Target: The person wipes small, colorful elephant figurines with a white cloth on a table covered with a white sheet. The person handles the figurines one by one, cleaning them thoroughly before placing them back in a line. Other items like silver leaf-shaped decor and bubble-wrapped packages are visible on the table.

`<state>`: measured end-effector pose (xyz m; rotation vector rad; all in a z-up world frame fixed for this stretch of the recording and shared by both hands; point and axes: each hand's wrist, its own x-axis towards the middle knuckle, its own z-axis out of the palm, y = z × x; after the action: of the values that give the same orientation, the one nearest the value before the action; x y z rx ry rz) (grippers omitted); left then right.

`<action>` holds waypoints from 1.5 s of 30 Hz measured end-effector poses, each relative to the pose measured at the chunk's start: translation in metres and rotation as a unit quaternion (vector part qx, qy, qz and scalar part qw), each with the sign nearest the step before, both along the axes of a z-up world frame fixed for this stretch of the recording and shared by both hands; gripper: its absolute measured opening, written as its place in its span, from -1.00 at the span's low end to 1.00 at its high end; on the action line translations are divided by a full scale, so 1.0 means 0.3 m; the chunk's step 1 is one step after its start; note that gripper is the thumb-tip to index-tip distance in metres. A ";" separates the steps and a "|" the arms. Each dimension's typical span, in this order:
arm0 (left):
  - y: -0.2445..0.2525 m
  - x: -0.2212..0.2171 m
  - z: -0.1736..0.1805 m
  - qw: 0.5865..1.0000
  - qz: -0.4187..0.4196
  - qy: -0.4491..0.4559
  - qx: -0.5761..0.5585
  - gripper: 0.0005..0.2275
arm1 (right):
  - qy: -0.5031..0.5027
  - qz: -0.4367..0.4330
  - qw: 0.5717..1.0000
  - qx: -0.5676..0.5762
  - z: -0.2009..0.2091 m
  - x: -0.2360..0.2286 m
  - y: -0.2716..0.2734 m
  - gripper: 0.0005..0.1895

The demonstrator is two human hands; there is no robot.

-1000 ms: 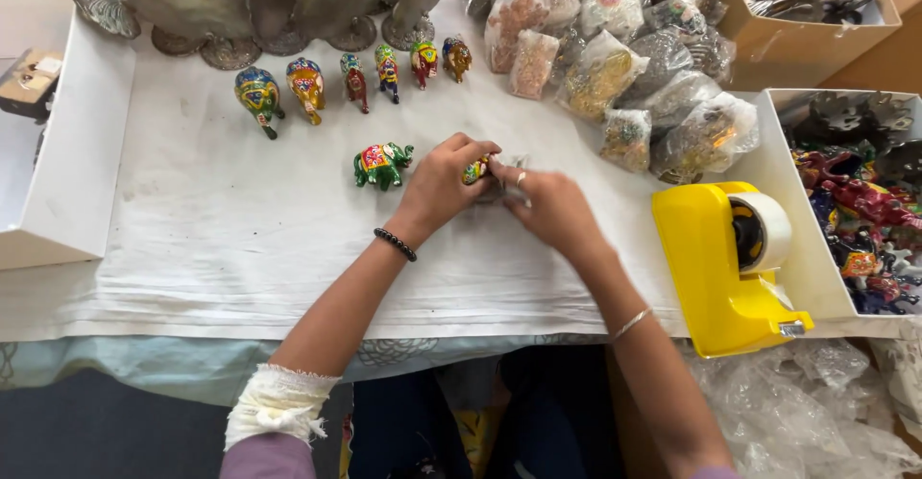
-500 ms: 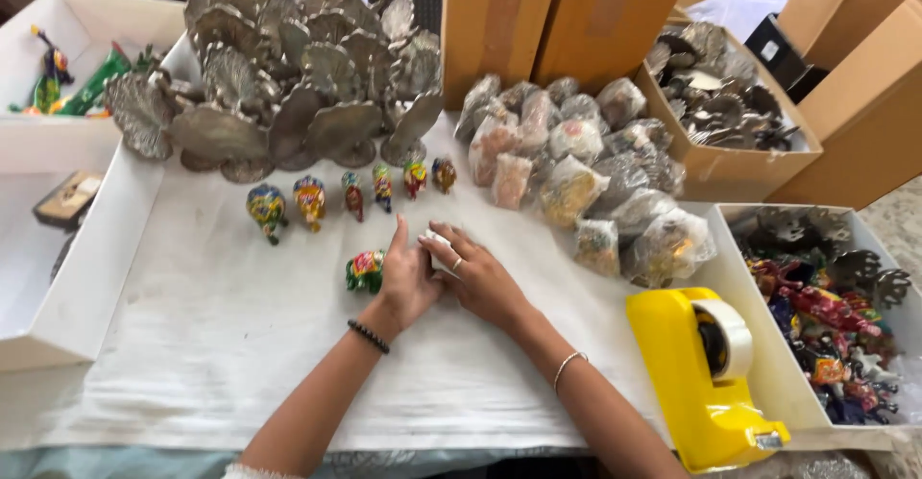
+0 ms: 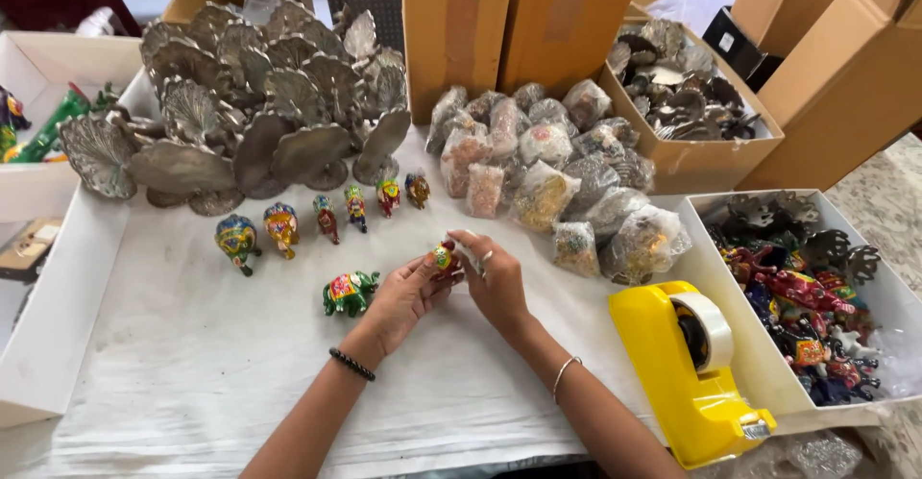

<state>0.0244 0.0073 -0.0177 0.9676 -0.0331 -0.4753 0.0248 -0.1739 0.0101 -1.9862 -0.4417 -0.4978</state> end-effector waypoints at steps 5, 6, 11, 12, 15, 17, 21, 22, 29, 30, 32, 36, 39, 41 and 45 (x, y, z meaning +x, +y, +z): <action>0.036 0.081 -0.208 0.996 0.067 0.021 -0.054 -0.72 | -0.196 0.116 0.956 -0.182 0.094 -0.051 0.037 -0.47; 0.038 0.077 -0.185 0.996 0.071 0.020 -0.055 -0.72 | -0.198 0.120 0.956 -0.182 0.083 -0.043 0.042 -0.47; 0.008 0.006 -0.017 0.996 0.065 0.060 -0.019 -0.67 | -0.170 0.076 0.969 -0.165 0.049 -0.036 0.029 -0.49; 0.002 0.001 -0.013 0.996 0.067 0.060 -0.020 -0.67 | -0.170 0.078 0.968 -0.165 0.042 -0.029 0.021 -0.49; -0.019 -0.011 -0.006 0.998 0.058 0.038 0.009 -0.62 | -0.052 0.055 0.997 -0.029 0.026 -0.014 0.002 -0.57; -0.035 -0.018 -0.009 0.998 0.046 -0.020 0.040 -0.64 | 0.047 0.061 0.993 0.087 0.021 -0.005 0.000 -0.63; -0.048 -0.012 -0.065 0.992 0.066 -0.052 0.092 -0.65 | 0.064 0.057 0.991 0.102 -0.004 0.010 0.010 -0.66; -0.051 -0.020 -0.059 0.988 0.089 -0.059 0.110 -0.63 | 0.070 0.050 0.992 0.092 -0.007 0.006 0.014 -0.66; -0.034 -0.031 -0.010 0.986 0.103 -0.056 0.120 -0.50 | 0.074 0.041 0.995 0.058 -0.011 -0.003 0.024 -0.67; -0.028 -0.031 -0.011 0.986 0.104 -0.056 0.121 -0.50 | 0.074 0.042 0.995 0.059 -0.004 -0.006 0.031 -0.67; -0.031 -0.018 -0.012 0.987 0.091 -0.064 0.119 -0.53 | 0.066 0.037 0.996 0.036 0.015 -0.004 0.031 -0.66; -0.031 -0.029 -0.020 0.986 0.091 -0.069 0.120 -0.54 | 0.060 0.036 0.997 0.021 0.012 -0.017 0.028 -0.65; -0.025 -0.036 0.002 0.987 0.088 -0.069 0.118 -0.56 | 0.058 0.026 0.998 0.027 0.001 -0.015 0.032 -0.65; -0.028 -0.043 0.023 0.990 0.091 -0.044 0.102 -0.58 | 0.055 0.028 0.997 0.053 -0.016 -0.009 0.028 -0.66; -0.028 -0.027 0.011 0.994 0.089 -0.022 0.065 -0.63 | 0.074 -0.004 0.997 0.038 0.007 -0.024 0.030 -0.61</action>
<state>0.0163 -0.0010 -0.0142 1.0984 0.0448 -0.2955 0.0177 -0.1648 0.0122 -1.9364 -0.3190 -0.3648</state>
